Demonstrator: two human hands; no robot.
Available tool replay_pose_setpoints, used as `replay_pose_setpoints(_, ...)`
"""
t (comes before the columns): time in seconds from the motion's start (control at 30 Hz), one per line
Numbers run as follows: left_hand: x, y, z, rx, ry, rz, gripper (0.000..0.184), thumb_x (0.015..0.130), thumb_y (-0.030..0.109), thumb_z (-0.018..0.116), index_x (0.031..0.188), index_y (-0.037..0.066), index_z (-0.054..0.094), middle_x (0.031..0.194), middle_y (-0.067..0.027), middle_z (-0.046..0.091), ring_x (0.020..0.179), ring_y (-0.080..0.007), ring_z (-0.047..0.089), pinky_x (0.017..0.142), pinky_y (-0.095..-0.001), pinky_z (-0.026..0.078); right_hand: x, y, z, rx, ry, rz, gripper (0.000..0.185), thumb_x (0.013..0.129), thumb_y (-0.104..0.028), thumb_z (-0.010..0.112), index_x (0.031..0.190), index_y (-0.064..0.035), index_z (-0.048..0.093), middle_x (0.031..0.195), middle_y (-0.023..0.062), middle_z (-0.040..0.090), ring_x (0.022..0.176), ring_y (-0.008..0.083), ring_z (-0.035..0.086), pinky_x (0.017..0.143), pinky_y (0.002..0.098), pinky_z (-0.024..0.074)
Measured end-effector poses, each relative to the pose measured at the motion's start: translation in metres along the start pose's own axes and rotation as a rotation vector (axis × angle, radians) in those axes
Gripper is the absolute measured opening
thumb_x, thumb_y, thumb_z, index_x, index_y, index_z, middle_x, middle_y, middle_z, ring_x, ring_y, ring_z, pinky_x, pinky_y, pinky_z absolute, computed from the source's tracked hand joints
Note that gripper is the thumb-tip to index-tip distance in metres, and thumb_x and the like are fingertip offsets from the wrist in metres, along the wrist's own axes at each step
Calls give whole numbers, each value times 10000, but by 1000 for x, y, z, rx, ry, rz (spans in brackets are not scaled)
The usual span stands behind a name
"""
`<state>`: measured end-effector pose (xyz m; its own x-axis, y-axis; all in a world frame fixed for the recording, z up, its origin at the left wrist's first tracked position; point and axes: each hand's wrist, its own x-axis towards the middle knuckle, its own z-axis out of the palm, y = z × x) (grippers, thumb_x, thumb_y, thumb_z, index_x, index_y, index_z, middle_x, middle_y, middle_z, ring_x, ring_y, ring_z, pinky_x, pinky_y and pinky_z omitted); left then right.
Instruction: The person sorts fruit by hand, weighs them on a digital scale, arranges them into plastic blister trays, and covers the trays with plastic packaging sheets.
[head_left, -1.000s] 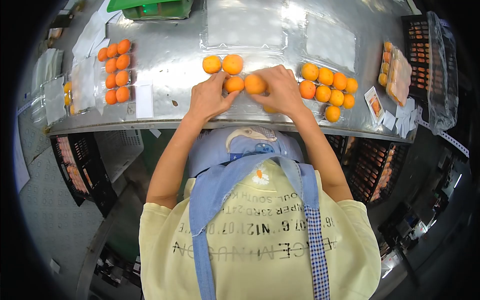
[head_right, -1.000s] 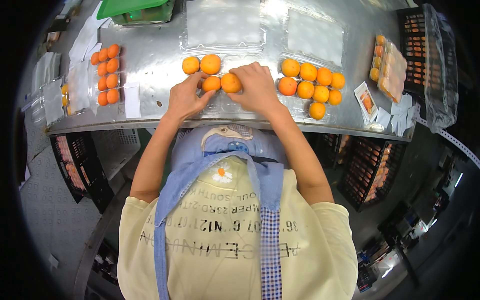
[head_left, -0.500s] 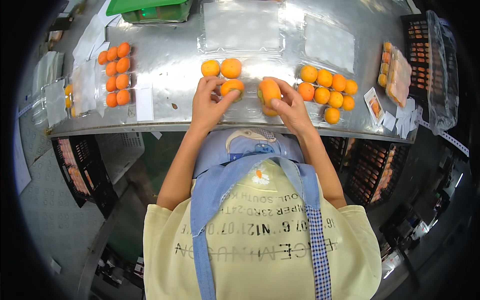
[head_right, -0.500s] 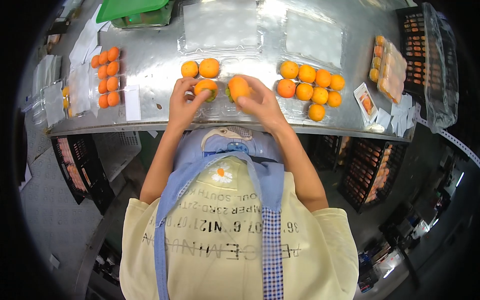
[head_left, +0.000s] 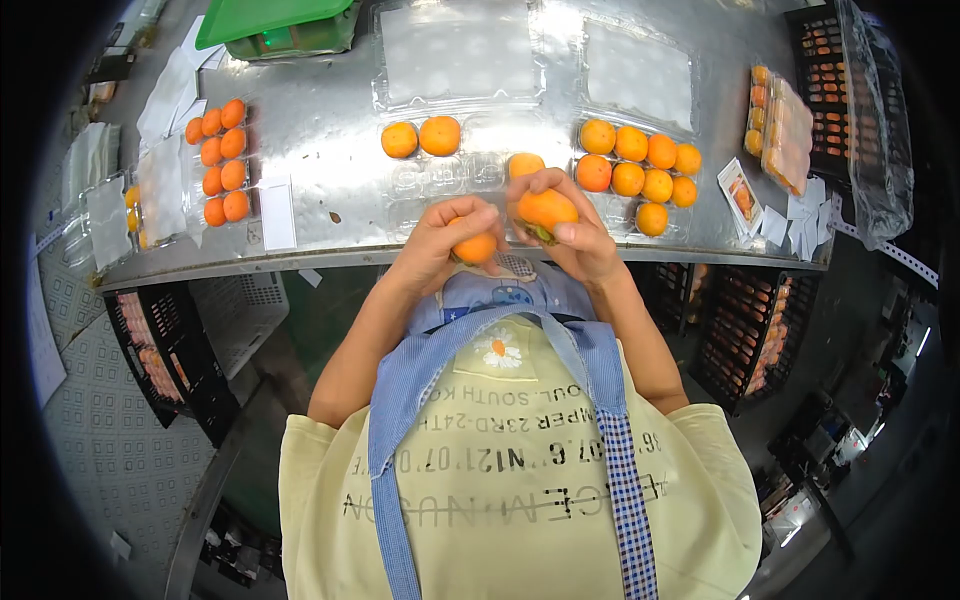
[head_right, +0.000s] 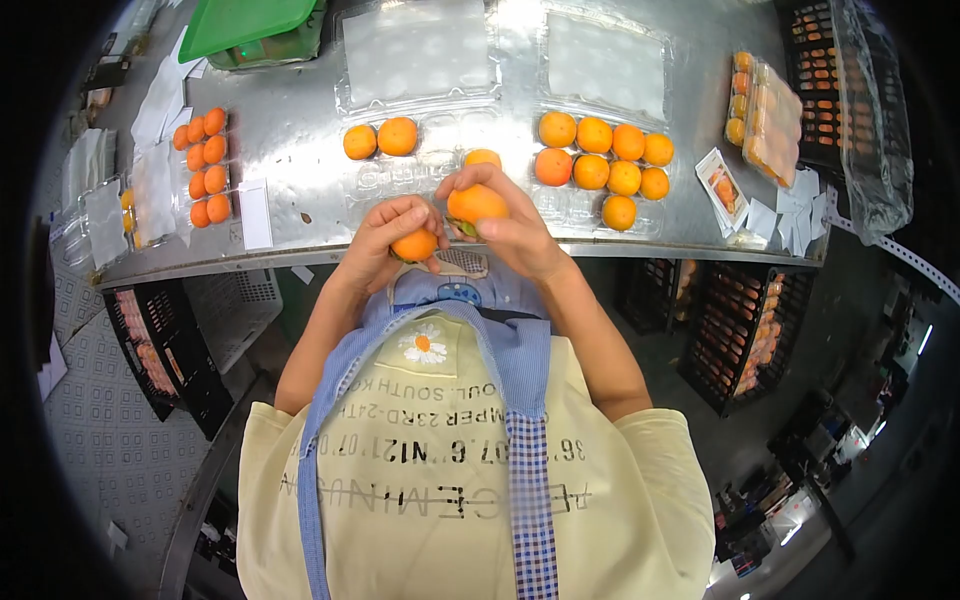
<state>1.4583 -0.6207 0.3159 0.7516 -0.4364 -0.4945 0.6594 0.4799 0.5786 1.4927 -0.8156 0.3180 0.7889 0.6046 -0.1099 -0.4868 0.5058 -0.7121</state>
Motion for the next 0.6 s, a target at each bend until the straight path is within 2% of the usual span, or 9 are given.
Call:
replay_pose_setpoints(0.1,2,-5,-1,11,-24,3,251,928,290,562,904,44,601,806,-71,618,775,-159,626,587,-302,562,-3,3,-6,-14,11,-6,434,791,-327,623,1114,-70,488,1076,105,543,871,152,512,692,248,406)
replay_pose_setpoints(0.2,2,-4,-2,-46,-84,-8,293,923,334,538,959,46,572,940,-98,601,911,-211,607,666,-360,551,-8,-4,-13,-10,104,49,383,785,-339,623,1025,-53,537,968,89,573,843,154,519,662,243,407)
replay_pose_setpoints(0.33,1,1,10,-210,-125,22,380,913,285,521,1195,34,488,1163,-144,532,1103,-274,538,858,-428,495,-18,-31,-54,65,356,16,337,783,-344,616,958,-58,583,876,62,589,731,142,527,593,230,398)
replay_pose_setpoints(0.37,1,1,9,-197,-166,25,432,908,251,520,1272,31,441,1229,-150,501,1162,-294,507,905,-444,472,-17,-57,-61,52,700,-52,307,810,-335,609,975,-76,594,870,31,592,644,116,513,561,221,390)
replay_pose_setpoints(0.43,4,0,16,-141,-143,60,492,910,219,510,1347,35,379,1253,-150,499,1182,-339,505,904,-432,483,-37,-149,-132,-198,553,-322,228,891,-312,574,973,-101,605,899,13,611,708,100,547,591,233,430)
replay_pose_setpoints(0.5,7,2,22,-100,-130,39,518,915,206,517,1376,42,349,1272,-159,493,1192,-357,499,935,-451,462,-43,-266,-134,-70,851,-648,236,906,-312,572,954,-81,579,912,63,619,712,152,578,623,296,513)
replay_pose_setpoints(0.53,6,2,23,-79,-98,28,532,917,200,520,1391,46,334,1282,-164,490,1197,-367,496,951,-460,452,-67,-344,-196,-171,589,-680,316,916,-377,545,971,-67,571,899,81,619,751,195,600,720,340,540)
replay_pose_setpoints(0.57,7,2,27,-99,-135,9,523,931,218,498,1395,46,330,1299,-168,480,1196,-371,497,952,-449,453,-83,-399,-201,-301,646,-679,507,918,-491,490,1096,-17,505,1017,151,585,905,276,582,860,420,513)
replay_pose_setpoints(0.6,8,4,31,-119,-150,-10,516,944,237,475,1399,45,327,1317,-173,469,1194,-374,498,953,-438,455,-99,-447,-233,-14,523,-833,690,928,-498,472,1288,75,340,1308,292,409,1177,375,472,977,458,437)
